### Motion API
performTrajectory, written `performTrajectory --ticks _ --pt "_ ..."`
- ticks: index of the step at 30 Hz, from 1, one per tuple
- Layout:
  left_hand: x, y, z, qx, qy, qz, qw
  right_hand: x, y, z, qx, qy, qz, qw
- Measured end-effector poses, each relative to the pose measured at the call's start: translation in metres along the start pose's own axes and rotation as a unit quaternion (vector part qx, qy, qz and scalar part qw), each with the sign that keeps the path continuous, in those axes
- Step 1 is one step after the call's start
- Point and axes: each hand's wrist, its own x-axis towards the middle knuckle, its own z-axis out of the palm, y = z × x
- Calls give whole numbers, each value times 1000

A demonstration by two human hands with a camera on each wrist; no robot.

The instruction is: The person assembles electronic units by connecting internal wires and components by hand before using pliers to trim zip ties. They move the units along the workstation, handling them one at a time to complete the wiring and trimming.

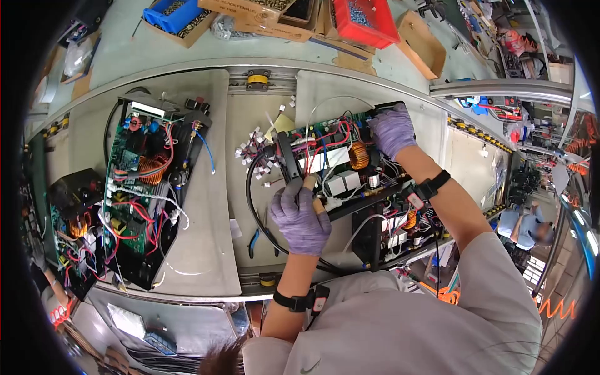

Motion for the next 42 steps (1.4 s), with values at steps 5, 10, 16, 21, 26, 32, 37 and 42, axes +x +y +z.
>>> performTrajectory --ticks 5,10,16,21,26,32,37,42 --pt "-1 -7 8 5 20 7 1000 0 0 1 10 -12 -5 1000" --pt "1 -4 5 -18 5 1 1000 -2 1 1 21 6 -6 1000" --pt "-2 -8 10 -19 11 13 1000 -4 1 2 29 14 -11 999" --pt "-2 -4 13 -24 14 18 999 -3 -1 5 24 -22 21 999" --pt "-1 -1 15 -27 20 22 999 -2 -4 3 26 -48 61 997" --pt "-10 -2 24 -16 0 14 1000 1 -3 19 16 -54 70 996" --pt "-16 1 27 11 -10 10 1000 -18 3 1 4 -51 9 999" --pt "-13 11 11 21 1 28 999 -106 35 -24 168 178 102 964"
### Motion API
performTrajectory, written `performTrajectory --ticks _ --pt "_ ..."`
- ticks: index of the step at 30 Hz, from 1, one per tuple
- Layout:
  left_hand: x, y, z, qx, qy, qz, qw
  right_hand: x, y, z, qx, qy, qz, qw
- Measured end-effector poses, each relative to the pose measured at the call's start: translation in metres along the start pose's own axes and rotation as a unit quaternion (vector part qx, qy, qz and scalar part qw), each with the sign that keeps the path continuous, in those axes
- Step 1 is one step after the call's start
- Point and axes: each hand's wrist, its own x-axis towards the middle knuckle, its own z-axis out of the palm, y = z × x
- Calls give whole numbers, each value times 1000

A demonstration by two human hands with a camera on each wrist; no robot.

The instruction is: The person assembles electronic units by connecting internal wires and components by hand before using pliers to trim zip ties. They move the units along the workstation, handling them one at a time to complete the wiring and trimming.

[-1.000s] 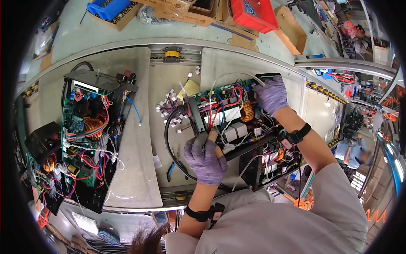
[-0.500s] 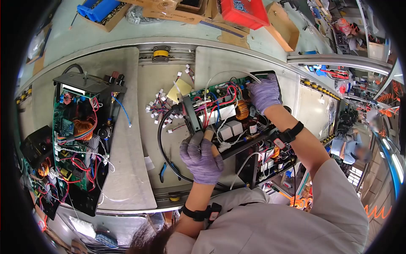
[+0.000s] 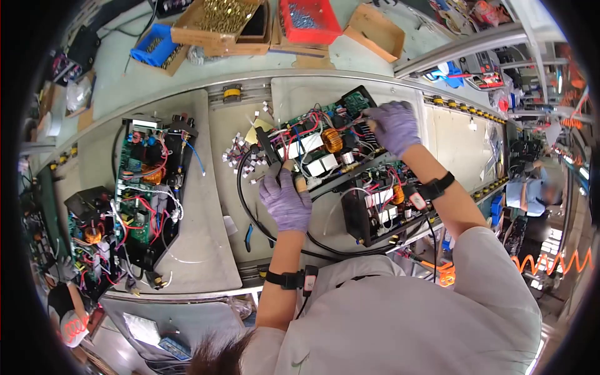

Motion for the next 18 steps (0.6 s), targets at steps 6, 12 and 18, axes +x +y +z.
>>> performTrajectory --ticks 6,12,18 --pt "-40 -3 -20 -59 48 49 996 -126 106 22 -13 -49 322 945" --pt "-108 9 -27 -37 -285 38 957 -194 151 90 315 -204 440 816" --pt "-122 37 29 -193 -466 -159 849 -200 153 82 297 -218 359 858"
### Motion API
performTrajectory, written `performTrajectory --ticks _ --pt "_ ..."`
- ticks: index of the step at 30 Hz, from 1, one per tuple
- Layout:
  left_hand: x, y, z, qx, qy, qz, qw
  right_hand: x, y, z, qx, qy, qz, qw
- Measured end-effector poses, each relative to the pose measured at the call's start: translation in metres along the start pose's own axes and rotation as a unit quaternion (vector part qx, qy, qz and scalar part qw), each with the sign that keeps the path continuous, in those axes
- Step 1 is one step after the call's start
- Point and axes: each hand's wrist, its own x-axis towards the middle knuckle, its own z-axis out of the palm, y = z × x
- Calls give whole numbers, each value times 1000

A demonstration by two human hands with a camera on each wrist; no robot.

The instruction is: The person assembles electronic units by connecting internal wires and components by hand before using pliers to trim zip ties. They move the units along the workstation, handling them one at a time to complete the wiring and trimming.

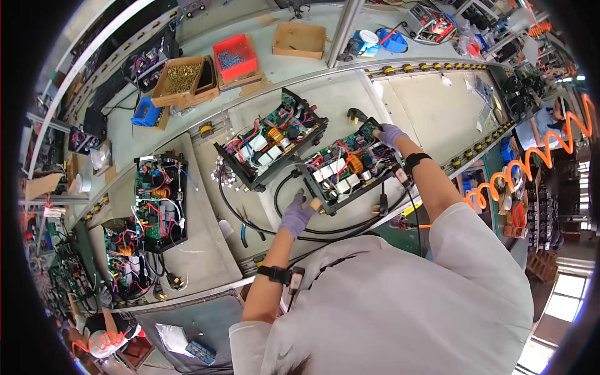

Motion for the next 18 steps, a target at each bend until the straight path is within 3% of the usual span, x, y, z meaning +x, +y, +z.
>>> performTrajectory --ticks 2,7,10,11,14,16,18 --pt "18 15 11 -71 -34 -88 993 -5 6 2 -13 34 -20 999" --pt "41 -2 29 -117 76 -104 985 -43 1 2 -13 26 -93 995" --pt "19 6 8 -119 5 -185 975 -55 -6 15 0 28 -128 991" --pt "1 14 5 -79 53 -210 973 -66 -13 14 -10 29 -139 990" --pt "-14 -50 7 -123 144 -131 973 -83 -30 26 -29 54 -189 980" --pt "-41 -54 5 -179 217 -88 955 -95 -42 34 -23 89 -226 970" --pt "-55 -63 0 -200 283 -55 936 -104 -51 43 97 112 -253 956"
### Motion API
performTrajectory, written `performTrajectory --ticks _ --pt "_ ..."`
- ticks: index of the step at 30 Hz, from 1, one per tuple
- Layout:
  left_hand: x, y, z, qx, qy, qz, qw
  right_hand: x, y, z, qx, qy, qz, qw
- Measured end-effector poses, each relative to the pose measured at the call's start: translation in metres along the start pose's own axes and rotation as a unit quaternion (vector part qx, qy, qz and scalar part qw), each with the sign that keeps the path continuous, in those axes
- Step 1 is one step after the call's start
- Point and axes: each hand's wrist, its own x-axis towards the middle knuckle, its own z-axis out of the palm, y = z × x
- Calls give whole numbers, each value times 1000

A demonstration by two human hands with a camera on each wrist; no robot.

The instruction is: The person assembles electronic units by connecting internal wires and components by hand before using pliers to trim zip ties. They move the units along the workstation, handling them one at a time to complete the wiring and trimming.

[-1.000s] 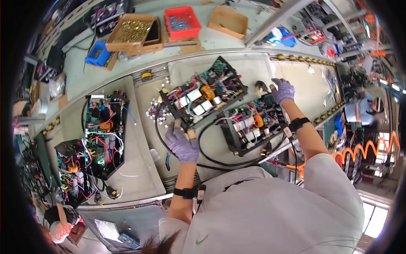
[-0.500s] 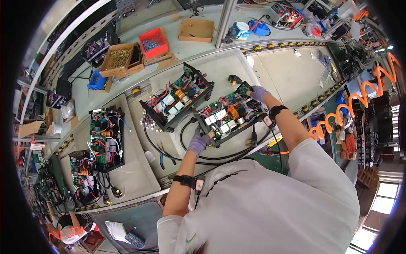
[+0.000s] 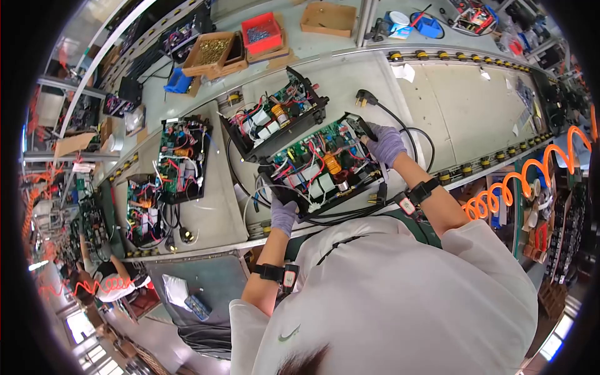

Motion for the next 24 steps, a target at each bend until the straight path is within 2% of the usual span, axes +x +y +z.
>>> performTrajectory --ticks 1,2,3,5,6,8,9,10,11,12,14,15,18,19,20,22,23,24 --pt "-16 13 -3 -84 5 10 996 -1 -2 8 33 42 -23 998" --pt "-25 14 -4 -104 4 46 994 -3 -4 14 65 84 -46 993" --pt "-33 13 -5 -123 4 81 989 -10 -18 6 99 78 -37 991" --pt "-43 9 -2 -152 -5 181 972 -17 -16 23 196 136 -97 966" --pt "-29 -17 -5 -108 -18 158 981 -21 -11 33 244 163 -125 948" --pt "-13 -48 1 -2 51 262 964 -34 8 47 204 136 -112 963" --pt "-40 -15 6 75 67 240 966 -45 17 48 178 129 -95 971" --pt "-32 -34 3 19 42 159 986 -54 14 47 149 123 -80 978" --pt "-25 -53 2 12 35 175 984 -63 13 42 191 58 -18 980" --pt "-26 -58 2 7 25 190 981 -69 13 38 182 44 -45 981" --pt "-38 -43 0 54 25 160 985 -73 25 27 165 19 -95 981" --pt "-41 -36 -2 78 25 145 986 -66 47 28 61 51 -192 978" --pt "-15 -70 -2 159 61 176 969 -43 30 -3 98 90 -336 932" --pt "-12 -67 -6 199 39 101 974 -29 18 -10 207 77 -308 925" --pt "-15 -67 -9 220 20 94 971 -20 5 -22 249 57 -242 936" --pt "-59 12 -19 262 -16 78 962 28 8 -18 254 76 -197 944" --pt "-74 46 -22 341 -51 -62 937 48 -7 -24 208 62 -154 964" --pt "-82 46 -34 389 -118 -32 913 68 -22 -29 161 47 -110 980"
